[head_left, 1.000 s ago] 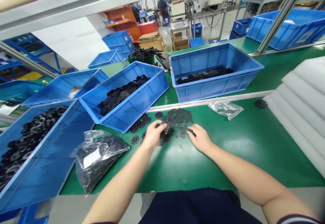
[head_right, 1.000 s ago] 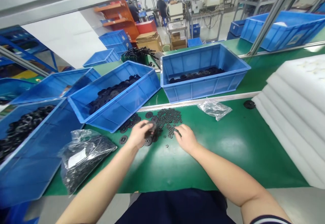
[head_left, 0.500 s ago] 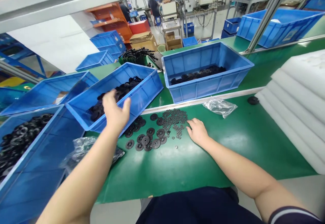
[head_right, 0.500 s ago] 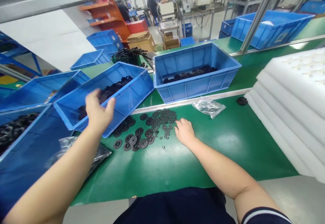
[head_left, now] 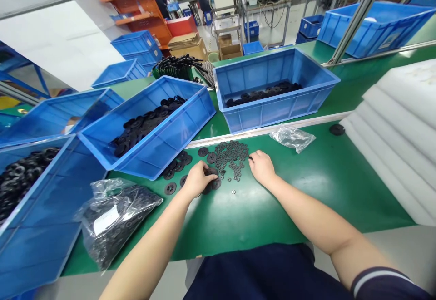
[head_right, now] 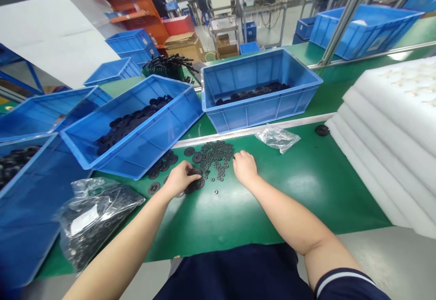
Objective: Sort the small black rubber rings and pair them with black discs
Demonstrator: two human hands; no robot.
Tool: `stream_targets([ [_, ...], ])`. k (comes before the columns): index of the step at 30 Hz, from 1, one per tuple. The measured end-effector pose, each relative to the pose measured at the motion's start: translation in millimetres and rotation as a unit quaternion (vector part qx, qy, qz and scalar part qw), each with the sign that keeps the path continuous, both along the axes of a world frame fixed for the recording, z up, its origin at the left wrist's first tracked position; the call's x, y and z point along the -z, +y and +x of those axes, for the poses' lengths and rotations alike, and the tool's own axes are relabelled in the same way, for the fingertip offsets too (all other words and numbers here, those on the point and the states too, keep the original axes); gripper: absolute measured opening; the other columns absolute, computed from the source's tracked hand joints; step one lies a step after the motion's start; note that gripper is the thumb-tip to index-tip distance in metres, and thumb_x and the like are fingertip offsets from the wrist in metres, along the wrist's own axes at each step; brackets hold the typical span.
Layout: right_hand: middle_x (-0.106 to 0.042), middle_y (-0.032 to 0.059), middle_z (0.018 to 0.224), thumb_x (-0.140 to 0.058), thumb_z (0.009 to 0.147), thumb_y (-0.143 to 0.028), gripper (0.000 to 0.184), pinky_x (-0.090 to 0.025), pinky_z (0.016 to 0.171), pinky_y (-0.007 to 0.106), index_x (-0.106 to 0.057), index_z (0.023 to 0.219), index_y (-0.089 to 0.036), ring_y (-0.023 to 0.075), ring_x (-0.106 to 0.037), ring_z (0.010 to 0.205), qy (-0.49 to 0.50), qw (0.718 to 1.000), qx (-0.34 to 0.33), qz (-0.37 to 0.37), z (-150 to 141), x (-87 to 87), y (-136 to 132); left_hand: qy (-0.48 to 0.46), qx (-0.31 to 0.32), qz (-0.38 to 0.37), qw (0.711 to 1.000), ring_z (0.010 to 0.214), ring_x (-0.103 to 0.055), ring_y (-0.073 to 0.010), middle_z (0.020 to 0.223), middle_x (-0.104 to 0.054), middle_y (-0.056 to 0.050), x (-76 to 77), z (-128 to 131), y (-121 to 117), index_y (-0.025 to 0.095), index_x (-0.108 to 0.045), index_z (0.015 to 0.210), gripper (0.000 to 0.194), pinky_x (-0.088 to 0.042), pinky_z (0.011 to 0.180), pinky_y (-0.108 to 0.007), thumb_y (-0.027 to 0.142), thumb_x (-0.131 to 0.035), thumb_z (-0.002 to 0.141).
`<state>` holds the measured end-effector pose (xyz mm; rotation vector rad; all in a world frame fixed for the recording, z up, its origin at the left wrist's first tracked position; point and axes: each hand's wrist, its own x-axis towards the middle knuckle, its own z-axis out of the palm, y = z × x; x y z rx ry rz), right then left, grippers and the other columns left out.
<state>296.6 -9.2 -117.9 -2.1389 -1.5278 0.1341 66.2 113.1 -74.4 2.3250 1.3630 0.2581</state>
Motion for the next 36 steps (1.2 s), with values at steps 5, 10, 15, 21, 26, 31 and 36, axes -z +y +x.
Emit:
stream_targets([
  [5, -0.063, 0.0094, 0.087, -0.059, 0.086, -0.020, 0.009, -0.043, 0.080, 0.035, -0.067, 0.088, -0.016, 0.0228, -0.057, 0.088, 0.029, 0.999, -0.014, 0.010, -1, -11.9, -11, -0.257, -0.075, -0.204, 0.942, 0.069, -0.067, -0.0218, 0.072, -0.068, -0.003, -12.2, 12, -32, 0.019, -0.056, 0.089, 0.038, -0.053, 0.065, -0.034, 0.047, -0.069, 0.068],
  [10, -0.066, 0.0059, 0.090, -0.060, 0.087, -0.023, 0.010, -0.046, 0.080, 0.027, -0.065, 0.093, -0.017, 0.0175, -0.059, 0.089, 0.088, 0.989, -0.083, 0.085, -24, -21.8, -24, -0.378, -0.137, -0.420, 0.813, 0.083, -0.071, -0.0285, 0.087, -0.072, -0.010, -1.9, 33, -71, 0.015, -0.062, 0.095, 0.054, -0.059, 0.074, -0.040, 0.045, -0.081, 0.055],
  [15, -0.065, 0.0046, 0.086, -0.055, 0.089, -0.027, 0.014, -0.047, 0.082, 0.030, -0.066, 0.091, -0.019, 0.0181, -0.058, 0.084, 0.040, 0.979, -0.177, 0.091, -49, -17.8, -31, -0.421, -0.140, -0.451, 0.775, 0.092, -0.069, -0.0314, 0.093, -0.072, -0.009, 2.8, 48, -88, 0.017, -0.066, 0.083, 0.047, -0.061, 0.076, -0.044, 0.043, -0.084, 0.048],
  [21, -0.063, 0.0037, 0.086, -0.059, 0.084, -0.023, 0.010, -0.048, 0.078, 0.028, -0.067, 0.089, -0.020, 0.0165, -0.058, 0.080, 0.105, 0.976, -0.144, 0.125, -51, -20.7, -35, -0.446, -0.130, -0.440, 0.769, 0.090, -0.069, -0.0284, 0.091, -0.072, -0.007, -1.1, 48, -96, 0.018, -0.066, 0.087, 0.047, -0.060, 0.080, -0.043, 0.042, -0.084, 0.051],
  [26, -0.063, 0.0027, 0.084, -0.056, 0.086, -0.016, 0.007, -0.047, 0.076, 0.027, -0.062, 0.086, -0.019, 0.0161, -0.059, 0.082, 0.167, 0.972, -0.123, 0.109, -52, -30.5, -39, -0.454, -0.103, -0.422, 0.778, 0.087, -0.070, -0.0267, 0.093, -0.073, -0.007, -1.9, 47, -100, 0.017, -0.066, 0.090, 0.045, -0.060, 0.082, -0.044, 0.043, -0.082, 0.057],
  [31, -0.063, 0.0030, 0.082, -0.060, 0.085, -0.018, 0.004, -0.045, 0.073, 0.028, -0.061, 0.081, -0.019, 0.0167, -0.058, 0.079, 0.154, 0.978, -0.096, 0.101, -53, -27.4, -39, -0.463, -0.100, -0.410, 0.779, 0.085, -0.071, -0.0272, 0.086, -0.073, -0.007, -2.1, 46, -103, 0.017, -0.066, 0.089, 0.043, -0.059, 0.081, -0.045, 0.043, -0.081, 0.059],
  [36, -0.061, -0.0002, 0.074, -0.067, 0.080, -0.017, 0.009, -0.043, 0.068, 0.025, -0.060, 0.074, -0.019, 0.0137, -0.056, 0.072, 0.226, 0.965, -0.055, 0.121, -53, -20.4, -36, -0.449, -0.083, -0.417, 0.786, 0.080, -0.071, -0.0249, 0.083, -0.074, -0.007, 0.1, 44, -103, 0.014, -0.065, 0.090, 0.045, -0.059, 0.081, -0.041, 0.040, -0.083, 0.058],
])
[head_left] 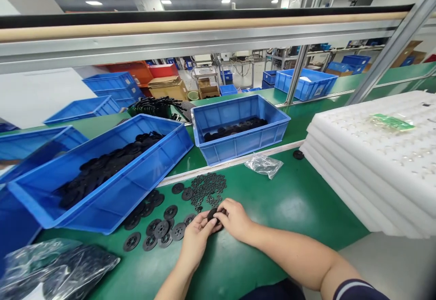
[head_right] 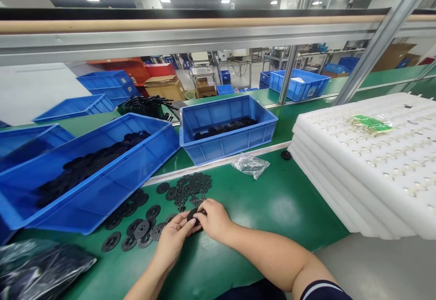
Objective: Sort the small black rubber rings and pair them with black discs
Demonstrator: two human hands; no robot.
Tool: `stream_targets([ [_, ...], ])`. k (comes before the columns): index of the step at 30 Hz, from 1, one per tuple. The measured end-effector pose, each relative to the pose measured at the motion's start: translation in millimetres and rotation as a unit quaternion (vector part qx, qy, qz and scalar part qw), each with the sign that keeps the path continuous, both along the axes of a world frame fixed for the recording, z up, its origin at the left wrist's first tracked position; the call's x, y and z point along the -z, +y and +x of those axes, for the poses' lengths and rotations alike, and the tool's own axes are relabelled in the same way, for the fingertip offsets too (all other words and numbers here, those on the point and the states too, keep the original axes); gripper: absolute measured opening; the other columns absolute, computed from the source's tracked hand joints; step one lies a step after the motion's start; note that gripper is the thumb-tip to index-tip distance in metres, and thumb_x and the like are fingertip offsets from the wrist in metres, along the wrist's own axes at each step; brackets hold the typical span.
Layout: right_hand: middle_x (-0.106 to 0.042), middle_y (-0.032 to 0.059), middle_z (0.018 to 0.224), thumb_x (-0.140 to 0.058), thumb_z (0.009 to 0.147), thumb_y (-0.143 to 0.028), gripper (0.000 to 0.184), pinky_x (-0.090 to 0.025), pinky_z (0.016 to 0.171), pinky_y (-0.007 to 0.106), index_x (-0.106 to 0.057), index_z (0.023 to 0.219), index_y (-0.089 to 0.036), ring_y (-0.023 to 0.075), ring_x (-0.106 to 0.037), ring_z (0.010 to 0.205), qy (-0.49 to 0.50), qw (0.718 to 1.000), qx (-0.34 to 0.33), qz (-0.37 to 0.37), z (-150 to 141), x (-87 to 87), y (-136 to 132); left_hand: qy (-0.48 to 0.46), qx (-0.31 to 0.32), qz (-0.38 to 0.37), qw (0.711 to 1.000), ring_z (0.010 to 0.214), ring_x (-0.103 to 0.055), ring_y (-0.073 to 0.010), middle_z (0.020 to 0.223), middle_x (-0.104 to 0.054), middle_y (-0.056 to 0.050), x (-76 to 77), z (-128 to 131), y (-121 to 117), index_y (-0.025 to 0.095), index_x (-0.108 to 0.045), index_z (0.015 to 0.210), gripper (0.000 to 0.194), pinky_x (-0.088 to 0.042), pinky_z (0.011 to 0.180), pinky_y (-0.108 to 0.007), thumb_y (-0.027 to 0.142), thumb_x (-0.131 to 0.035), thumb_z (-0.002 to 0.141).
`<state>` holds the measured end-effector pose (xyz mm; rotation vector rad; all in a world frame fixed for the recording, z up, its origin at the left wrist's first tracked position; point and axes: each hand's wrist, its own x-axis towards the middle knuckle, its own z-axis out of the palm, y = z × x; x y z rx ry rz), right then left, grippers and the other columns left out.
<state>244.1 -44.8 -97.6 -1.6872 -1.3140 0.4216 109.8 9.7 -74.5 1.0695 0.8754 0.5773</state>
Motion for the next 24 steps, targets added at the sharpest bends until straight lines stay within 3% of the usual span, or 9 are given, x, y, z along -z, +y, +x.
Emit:
stream_targets([
  [5, -0.060, -0.0022, 0.067, -0.071, 0.075, -0.021, 0.014, -0.042, 0.062, 0.023, -0.060, 0.069, -0.018, 0.0118, -0.053, 0.063, 0.073, 0.997, 0.003, -0.028, -2, 2.7, -1, 0.013, 0.000, 0.002, 1.000, 0.075, -0.072, -0.0238, 0.078, -0.073, -0.007, 1.9, -3, -4, 0.011, -0.063, 0.088, 0.043, -0.060, 0.076, -0.039, 0.039, -0.082, 0.060],
  [8, -0.061, -0.0009, 0.069, -0.068, 0.080, -0.030, 0.015, -0.042, 0.062, 0.024, -0.061, 0.072, -0.018, 0.0124, -0.054, 0.064, 0.071, 0.997, -0.007, -0.016, 3, 2.6, -2, 0.009, -0.016, 0.022, 1.000, 0.074, -0.072, -0.0239, 0.077, -0.072, -0.007, -3.5, -11, 3, 0.012, -0.061, 0.089, 0.042, -0.060, 0.074, -0.037, 0.039, -0.080, 0.063],
  [13, -0.064, 0.0068, 0.090, -0.058, 0.088, -0.027, 0.013, -0.046, 0.076, 0.030, -0.064, 0.095, -0.018, 0.0181, -0.059, 0.083, -0.069, 0.997, -0.019, -0.039, 23, 5.5, 1, 0.049, -0.112, 0.101, 0.987, 0.067, -0.072, -0.0237, 0.074, -0.070, -0.006, -16.5, -36, 59, 0.014, -0.055, 0.090, 0.042, -0.058, 0.065, -0.035, 0.037, -0.077, 0.064],
  [18, -0.060, 0.0095, 0.099, -0.058, 0.088, -0.025, 0.021, -0.044, 0.083, 0.034, -0.065, 0.107, -0.019, 0.0218, -0.056, 0.092, -0.211, 0.969, -0.065, -0.112, 25, 9.2, 7, 0.137, -0.116, 0.173, 0.968, 0.066, -0.070, -0.0220, 0.075, -0.067, -0.003, -13.0, -50, 120, 0.019, -0.043, 0.087, 0.028, -0.056, 0.065, -0.037, 0.026, -0.065, 0.070],
  [20, -0.059, 0.0092, 0.097, -0.058, 0.088, -0.024, 0.020, -0.043, 0.083, 0.034, -0.066, 0.106, -0.019, 0.0218, -0.055, 0.092, -0.231, 0.963, -0.073, -0.117, 22, 9.7, 9, 0.236, -0.100, 0.262, 0.930, 0.066, -0.068, -0.0212, 0.078, -0.065, -0.004, -7.7, -47, 130, 0.019, -0.045, 0.093, 0.024, -0.055, 0.066, -0.039, 0.023, -0.059, 0.074],
  [24, -0.059, 0.0078, 0.097, -0.060, 0.088, -0.025, 0.019, -0.041, 0.083, 0.034, -0.067, 0.105, -0.021, 0.0209, -0.054, 0.092, -0.232, 0.963, -0.093, -0.100, 20, 10.6, 11, 0.377, 0.016, 0.481, 0.791, 0.084, -0.065, -0.0241, 0.096, -0.061, -0.009, 5.6, -38, 135, 0.018, -0.055, 0.117, 0.038, -0.050, 0.083, -0.042, 0.029, -0.059, 0.081],
])
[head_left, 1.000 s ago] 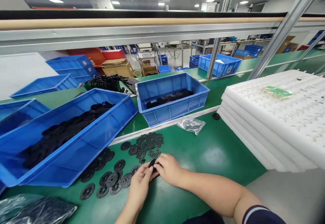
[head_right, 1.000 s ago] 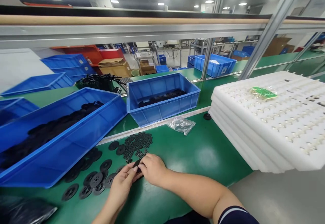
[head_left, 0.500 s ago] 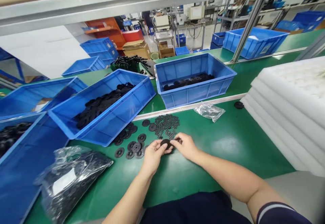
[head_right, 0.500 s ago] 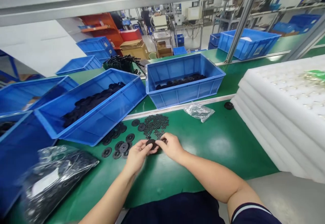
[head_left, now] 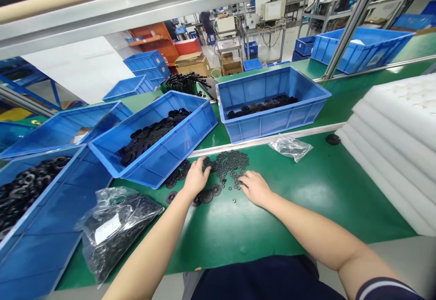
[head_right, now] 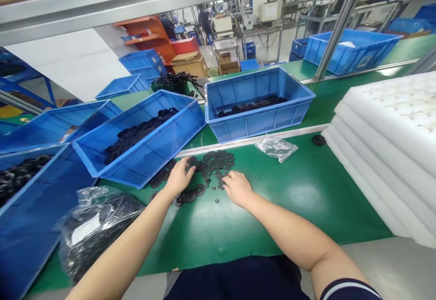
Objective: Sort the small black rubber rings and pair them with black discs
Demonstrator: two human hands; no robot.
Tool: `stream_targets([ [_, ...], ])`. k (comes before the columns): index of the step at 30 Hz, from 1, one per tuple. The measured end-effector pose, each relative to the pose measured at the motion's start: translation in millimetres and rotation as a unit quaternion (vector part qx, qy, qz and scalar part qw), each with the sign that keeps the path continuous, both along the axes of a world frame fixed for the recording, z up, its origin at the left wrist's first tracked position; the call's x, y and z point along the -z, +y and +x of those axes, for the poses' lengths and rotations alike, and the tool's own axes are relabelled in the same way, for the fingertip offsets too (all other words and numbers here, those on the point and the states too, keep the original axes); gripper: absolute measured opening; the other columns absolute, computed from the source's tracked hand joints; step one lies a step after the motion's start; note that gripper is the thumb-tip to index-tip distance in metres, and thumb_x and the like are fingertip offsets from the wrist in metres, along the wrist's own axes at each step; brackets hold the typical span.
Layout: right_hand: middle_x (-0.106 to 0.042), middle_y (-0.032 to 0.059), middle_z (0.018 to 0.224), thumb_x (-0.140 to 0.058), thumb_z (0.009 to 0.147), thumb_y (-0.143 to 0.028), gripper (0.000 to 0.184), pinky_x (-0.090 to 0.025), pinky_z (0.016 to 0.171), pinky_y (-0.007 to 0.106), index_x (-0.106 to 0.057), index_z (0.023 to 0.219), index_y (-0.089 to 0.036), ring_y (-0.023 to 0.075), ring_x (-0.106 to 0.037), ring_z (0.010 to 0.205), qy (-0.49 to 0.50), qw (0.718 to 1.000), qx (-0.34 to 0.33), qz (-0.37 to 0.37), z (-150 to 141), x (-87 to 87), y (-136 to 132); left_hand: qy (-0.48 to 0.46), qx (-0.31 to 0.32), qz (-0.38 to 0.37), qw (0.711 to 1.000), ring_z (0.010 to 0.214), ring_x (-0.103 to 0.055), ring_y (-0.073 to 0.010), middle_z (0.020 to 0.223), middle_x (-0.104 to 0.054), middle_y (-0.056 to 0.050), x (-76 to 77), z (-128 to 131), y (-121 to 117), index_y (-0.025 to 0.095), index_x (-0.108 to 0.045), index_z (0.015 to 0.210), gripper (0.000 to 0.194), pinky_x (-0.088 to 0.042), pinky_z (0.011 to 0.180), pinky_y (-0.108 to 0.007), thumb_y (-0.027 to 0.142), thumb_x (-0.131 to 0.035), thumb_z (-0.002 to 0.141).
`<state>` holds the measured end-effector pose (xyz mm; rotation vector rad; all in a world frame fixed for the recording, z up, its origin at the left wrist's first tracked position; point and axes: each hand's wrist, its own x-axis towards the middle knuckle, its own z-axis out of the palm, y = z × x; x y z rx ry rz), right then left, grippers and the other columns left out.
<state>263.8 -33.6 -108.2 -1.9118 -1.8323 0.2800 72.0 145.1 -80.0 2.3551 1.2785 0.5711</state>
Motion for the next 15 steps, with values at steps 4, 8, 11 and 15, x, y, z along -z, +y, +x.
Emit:
stream_targets([
  [4, -0.059, 0.0075, 0.095, -0.057, 0.090, -0.023, 0.015, -0.039, 0.081, 0.034, -0.069, 0.099, -0.021, 0.0208, -0.052, 0.092, -0.017, 1.000, -0.023, 0.002, 1, 3.0, -1, 0.092, 0.069, 0.048, 0.992, 0.096, -0.062, -0.0261, 0.111, -0.054, -0.012, 13.8, 1, 2, 0.020, -0.064, 0.117, 0.040, -0.050, 0.086, -0.038, 0.034, -0.064, 0.079],
  [8, -0.059, 0.0078, 0.094, -0.055, 0.092, -0.024, 0.014, -0.039, 0.082, 0.034, -0.067, 0.095, -0.019, 0.0207, -0.052, 0.092, -0.033, 0.999, -0.030, 0.004, 0, 4.6, -2, 0.075, 0.073, 0.070, 0.992, 0.092, -0.063, -0.0243, 0.107, -0.058, -0.012, 17.6, -4, 0, 0.018, -0.068, 0.108, 0.031, -0.051, 0.082, -0.036, 0.032, -0.051, 0.087],
  [11, -0.059, 0.0083, 0.093, -0.056, 0.091, -0.025, 0.013, -0.039, 0.082, 0.034, -0.066, 0.094, -0.018, 0.0214, -0.053, 0.092, -0.037, 0.999, -0.023, 0.002, -2, 3.1, -2, -0.012, 0.053, 0.069, 0.996, 0.087, -0.063, -0.0237, 0.097, -0.063, -0.012, 11.3, -7, -5, 0.017, -0.069, 0.095, 0.029, -0.050, 0.080, -0.036, 0.033, -0.045, 0.088],
  [15, -0.060, 0.0088, 0.092, -0.059, 0.088, -0.023, 0.010, -0.040, 0.081, 0.036, -0.066, 0.090, -0.017, 0.0228, -0.054, 0.091, -0.036, 0.999, -0.005, -0.007, -3, 2.0, 0, -0.210, -0.098, -0.086, 0.969, 0.062, -0.059, -0.0185, 0.064, -0.060, -0.004, -1.1, -5, -24, 0.018, -0.062, 0.076, 0.023, -0.047, 0.061, -0.030, 0.038, -0.053, 0.081],
])
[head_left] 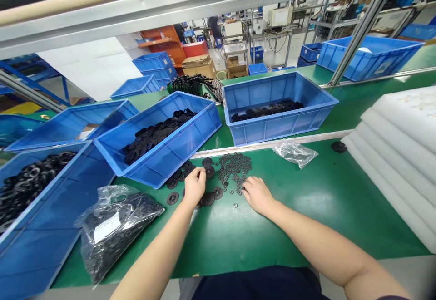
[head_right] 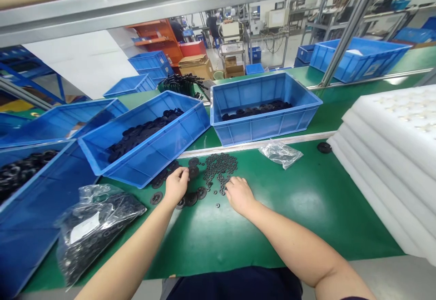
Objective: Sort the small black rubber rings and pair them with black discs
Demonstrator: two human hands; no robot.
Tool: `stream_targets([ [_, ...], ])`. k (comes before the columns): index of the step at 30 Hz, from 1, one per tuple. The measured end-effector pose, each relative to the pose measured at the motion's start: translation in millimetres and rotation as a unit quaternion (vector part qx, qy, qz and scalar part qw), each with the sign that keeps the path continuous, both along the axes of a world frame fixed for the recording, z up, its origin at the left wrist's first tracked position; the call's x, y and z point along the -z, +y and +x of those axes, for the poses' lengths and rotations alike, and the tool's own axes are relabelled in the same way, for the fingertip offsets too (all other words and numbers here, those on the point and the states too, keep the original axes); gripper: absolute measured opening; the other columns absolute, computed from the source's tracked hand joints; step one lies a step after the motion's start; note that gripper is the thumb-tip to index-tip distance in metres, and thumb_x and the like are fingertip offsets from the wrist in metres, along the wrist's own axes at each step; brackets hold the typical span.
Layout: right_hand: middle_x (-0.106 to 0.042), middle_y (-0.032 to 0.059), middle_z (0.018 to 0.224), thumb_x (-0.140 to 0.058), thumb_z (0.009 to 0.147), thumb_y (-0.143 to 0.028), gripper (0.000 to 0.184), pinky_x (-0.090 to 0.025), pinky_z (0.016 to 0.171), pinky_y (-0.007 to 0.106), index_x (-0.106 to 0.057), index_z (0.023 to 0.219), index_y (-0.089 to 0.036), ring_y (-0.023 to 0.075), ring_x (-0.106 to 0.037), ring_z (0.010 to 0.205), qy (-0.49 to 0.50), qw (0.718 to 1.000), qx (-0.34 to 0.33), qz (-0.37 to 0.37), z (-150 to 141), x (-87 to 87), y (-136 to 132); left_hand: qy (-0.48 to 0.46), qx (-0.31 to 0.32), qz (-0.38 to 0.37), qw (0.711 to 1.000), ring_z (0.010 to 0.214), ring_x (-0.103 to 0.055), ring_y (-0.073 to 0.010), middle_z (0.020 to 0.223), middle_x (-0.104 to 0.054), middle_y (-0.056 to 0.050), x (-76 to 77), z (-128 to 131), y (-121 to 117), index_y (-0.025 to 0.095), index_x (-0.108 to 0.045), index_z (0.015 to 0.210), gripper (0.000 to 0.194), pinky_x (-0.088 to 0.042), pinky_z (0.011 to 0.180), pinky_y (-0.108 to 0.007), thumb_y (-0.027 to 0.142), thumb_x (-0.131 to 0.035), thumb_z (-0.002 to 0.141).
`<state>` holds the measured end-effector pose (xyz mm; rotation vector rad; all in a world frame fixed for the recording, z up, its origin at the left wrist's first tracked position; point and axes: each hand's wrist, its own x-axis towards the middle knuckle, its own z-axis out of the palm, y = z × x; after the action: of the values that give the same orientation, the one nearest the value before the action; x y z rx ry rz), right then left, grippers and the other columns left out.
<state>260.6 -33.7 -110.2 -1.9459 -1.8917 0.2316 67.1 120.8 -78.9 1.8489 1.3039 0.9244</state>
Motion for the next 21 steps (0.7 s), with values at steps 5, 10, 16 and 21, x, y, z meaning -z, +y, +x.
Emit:
stream_targets([
  [5, -0.063, 0.0080, 0.092, -0.059, 0.088, -0.021, 0.008, -0.045, 0.082, 0.035, -0.065, 0.091, -0.017, 0.0209, -0.057, 0.090, 0.106, 0.990, 0.002, 0.092, -2, -2.5, -2, -0.296, 0.021, -0.329, 0.896, 0.051, -0.054, -0.0117, 0.062, -0.060, -0.001, -6.1, 13, -52, 0.015, -0.057, 0.076, 0.032, -0.038, 0.045, -0.022, 0.044, -0.071, 0.069],
  [10, -0.063, 0.0082, 0.093, -0.054, 0.091, -0.023, 0.013, -0.048, 0.083, 0.034, -0.064, 0.098, -0.018, 0.0194, -0.057, 0.091, 0.178, 0.963, -0.051, 0.197, -12, -13.8, -13, -0.290, 0.080, -0.391, 0.870, 0.051, -0.058, -0.0113, 0.060, -0.063, -0.002, -0.2, 29, -100, 0.014, -0.058, 0.076, 0.034, -0.042, 0.047, -0.021, 0.042, -0.075, 0.068],
  [16, -0.063, 0.0077, 0.089, -0.053, 0.092, -0.024, 0.015, -0.048, 0.081, 0.035, -0.066, 0.095, -0.018, 0.0190, -0.058, 0.087, 0.157, 0.971, -0.068, 0.165, -19, -13.4, -19, -0.255, 0.103, -0.327, 0.904, 0.051, -0.060, -0.0132, 0.057, -0.062, 0.000, 3.0, 32, -114, 0.017, -0.054, 0.074, 0.032, -0.047, 0.048, -0.023, 0.045, -0.070, 0.073],
  [21, -0.063, 0.0073, 0.086, -0.051, 0.093, -0.024, 0.018, -0.048, 0.081, 0.035, -0.069, 0.093, -0.019, 0.0190, -0.058, 0.085, 0.145, 0.976, -0.059, 0.148, -19, -10.2, -21, -0.226, 0.109, -0.322, 0.913, 0.047, -0.057, -0.0111, 0.055, -0.063, 0.000, 3.3, 28, -113, 0.016, -0.055, 0.075, 0.033, -0.045, 0.049, -0.022, 0.043, -0.074, 0.069],
])
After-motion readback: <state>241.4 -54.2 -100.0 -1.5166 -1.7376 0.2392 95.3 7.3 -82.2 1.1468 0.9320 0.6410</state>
